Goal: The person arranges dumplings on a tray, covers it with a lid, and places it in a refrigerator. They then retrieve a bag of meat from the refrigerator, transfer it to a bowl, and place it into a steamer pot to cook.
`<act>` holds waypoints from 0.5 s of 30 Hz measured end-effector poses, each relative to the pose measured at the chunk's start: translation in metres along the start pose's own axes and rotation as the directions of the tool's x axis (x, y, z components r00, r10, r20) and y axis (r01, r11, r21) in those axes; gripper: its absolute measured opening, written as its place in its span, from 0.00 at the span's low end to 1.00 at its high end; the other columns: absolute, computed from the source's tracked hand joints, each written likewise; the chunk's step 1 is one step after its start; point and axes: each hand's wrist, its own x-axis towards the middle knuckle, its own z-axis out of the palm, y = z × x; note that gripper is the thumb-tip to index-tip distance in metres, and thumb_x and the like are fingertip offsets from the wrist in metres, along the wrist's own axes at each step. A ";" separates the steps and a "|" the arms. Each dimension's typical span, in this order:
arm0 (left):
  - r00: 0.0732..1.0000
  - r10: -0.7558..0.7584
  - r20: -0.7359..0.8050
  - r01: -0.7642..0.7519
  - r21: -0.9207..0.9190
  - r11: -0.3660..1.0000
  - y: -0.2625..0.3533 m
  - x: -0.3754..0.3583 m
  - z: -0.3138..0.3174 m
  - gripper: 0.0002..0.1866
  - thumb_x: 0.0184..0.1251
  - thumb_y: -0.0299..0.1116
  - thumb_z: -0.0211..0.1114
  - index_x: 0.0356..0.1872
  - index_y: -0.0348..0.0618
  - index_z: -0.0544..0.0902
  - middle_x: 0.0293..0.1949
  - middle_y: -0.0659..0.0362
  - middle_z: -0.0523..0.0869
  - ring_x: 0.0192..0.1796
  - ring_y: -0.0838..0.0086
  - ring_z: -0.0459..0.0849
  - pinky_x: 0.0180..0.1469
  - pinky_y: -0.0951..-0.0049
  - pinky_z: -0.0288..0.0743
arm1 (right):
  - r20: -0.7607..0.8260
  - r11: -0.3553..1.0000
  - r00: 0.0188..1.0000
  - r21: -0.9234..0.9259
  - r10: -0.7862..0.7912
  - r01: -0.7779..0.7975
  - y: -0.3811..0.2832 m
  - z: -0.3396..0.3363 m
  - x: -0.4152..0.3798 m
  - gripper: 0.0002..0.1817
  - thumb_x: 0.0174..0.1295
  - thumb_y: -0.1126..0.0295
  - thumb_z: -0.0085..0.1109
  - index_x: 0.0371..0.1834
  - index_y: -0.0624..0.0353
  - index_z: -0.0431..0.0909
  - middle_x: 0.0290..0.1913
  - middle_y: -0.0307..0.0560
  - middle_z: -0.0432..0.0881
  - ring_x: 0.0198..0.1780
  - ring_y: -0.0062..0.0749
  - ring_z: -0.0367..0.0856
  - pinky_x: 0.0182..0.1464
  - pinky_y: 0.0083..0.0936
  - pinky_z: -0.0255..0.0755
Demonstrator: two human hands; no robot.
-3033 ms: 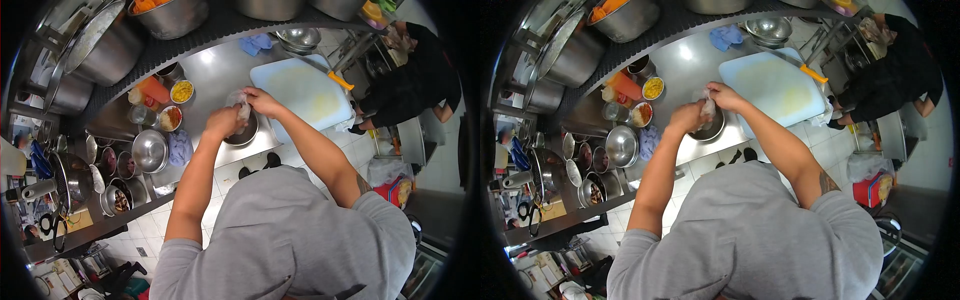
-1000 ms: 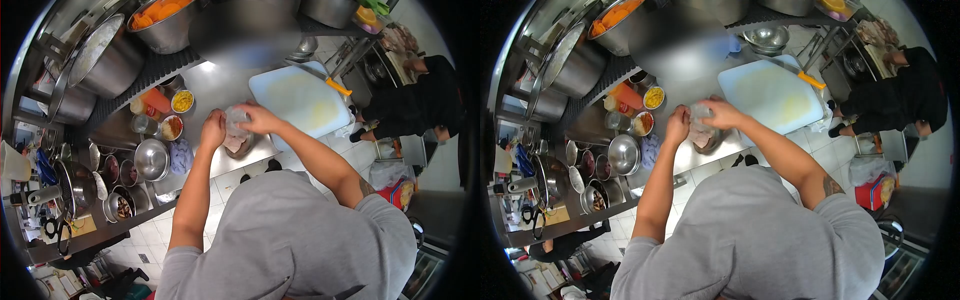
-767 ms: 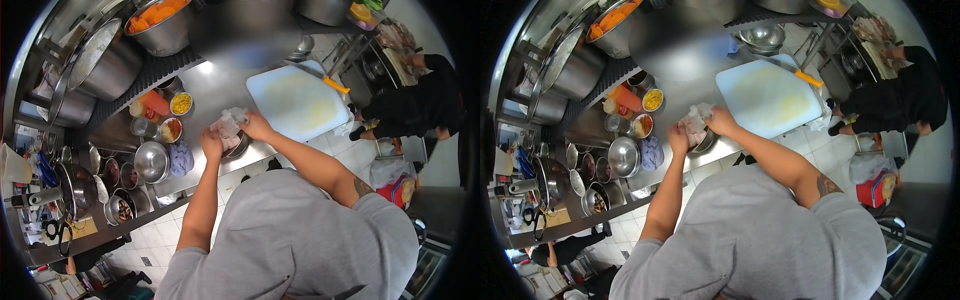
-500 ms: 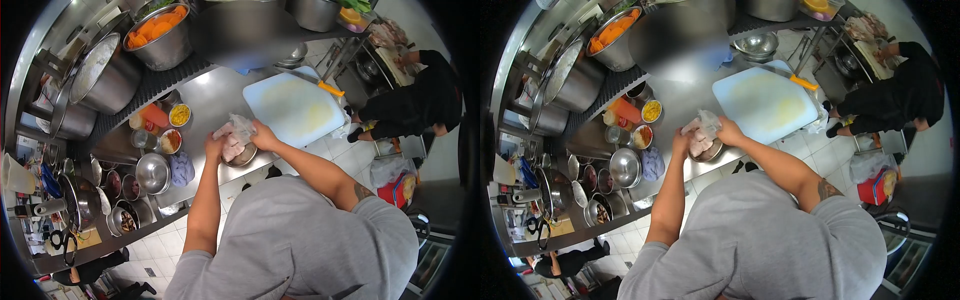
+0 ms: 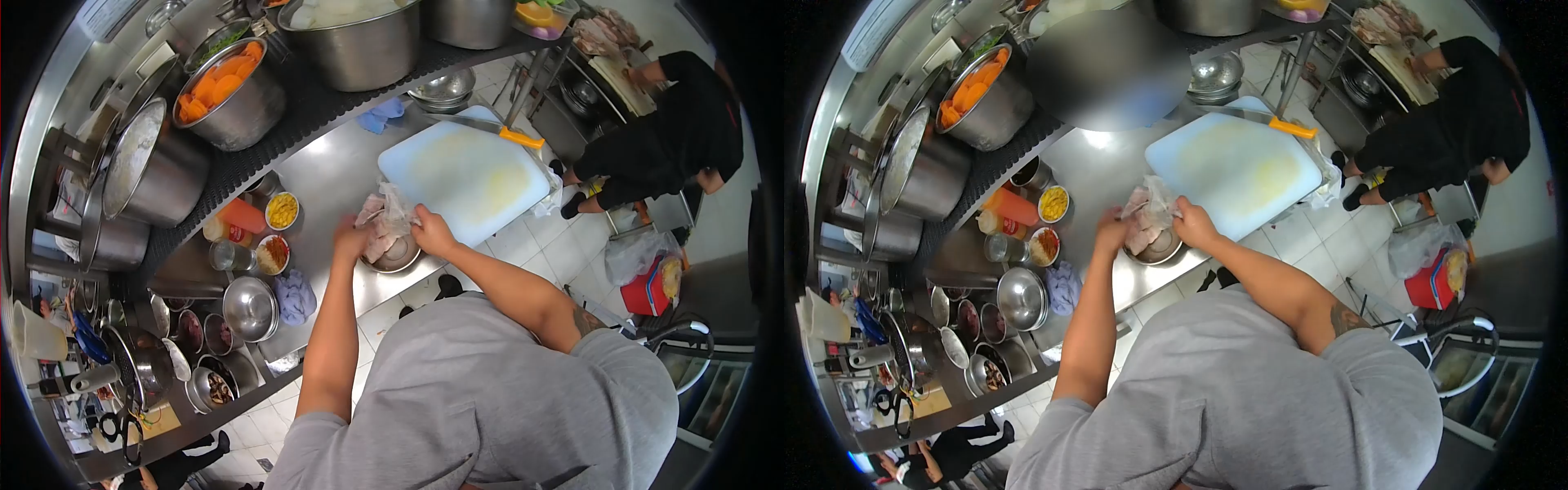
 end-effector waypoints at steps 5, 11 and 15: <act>0.945 0.327 0.004 -0.313 0.304 0.900 -0.026 -0.027 0.009 0.27 0.52 0.38 0.72 0.54 0.40 0.79 0.52 0.46 0.84 0.54 0.49 0.82 0.56 0.59 0.75 | -0.169 0.991 0.977 0.051 0.131 -0.124 0.002 -0.020 0.003 0.12 0.64 0.70 0.54 0.46 0.63 0.65 0.28 0.67 0.79 0.33 0.64 0.80 0.35 0.49 0.73; 0.953 0.299 0.051 -0.303 0.137 0.943 -0.036 -0.025 0.011 0.27 0.51 0.36 0.74 0.54 0.41 0.80 0.46 0.50 0.85 0.46 0.59 0.84 0.51 0.65 0.76 | -0.479 0.728 0.746 0.685 0.463 -0.012 0.022 -0.158 0.011 0.08 0.69 0.66 0.56 0.45 0.53 0.67 0.43 0.41 0.75 0.39 0.30 0.81 0.33 0.31 0.82; 0.968 0.249 0.043 -0.251 0.039 0.967 -0.033 -0.033 0.012 0.29 0.48 0.32 0.76 0.55 0.39 0.79 0.42 0.53 0.85 0.42 0.65 0.82 0.48 0.67 0.76 | -0.764 0.707 0.465 0.621 0.448 0.339 0.085 -0.269 0.014 0.07 0.70 0.68 0.54 0.45 0.54 0.68 0.42 0.42 0.76 0.41 0.34 0.81 0.37 0.34 0.81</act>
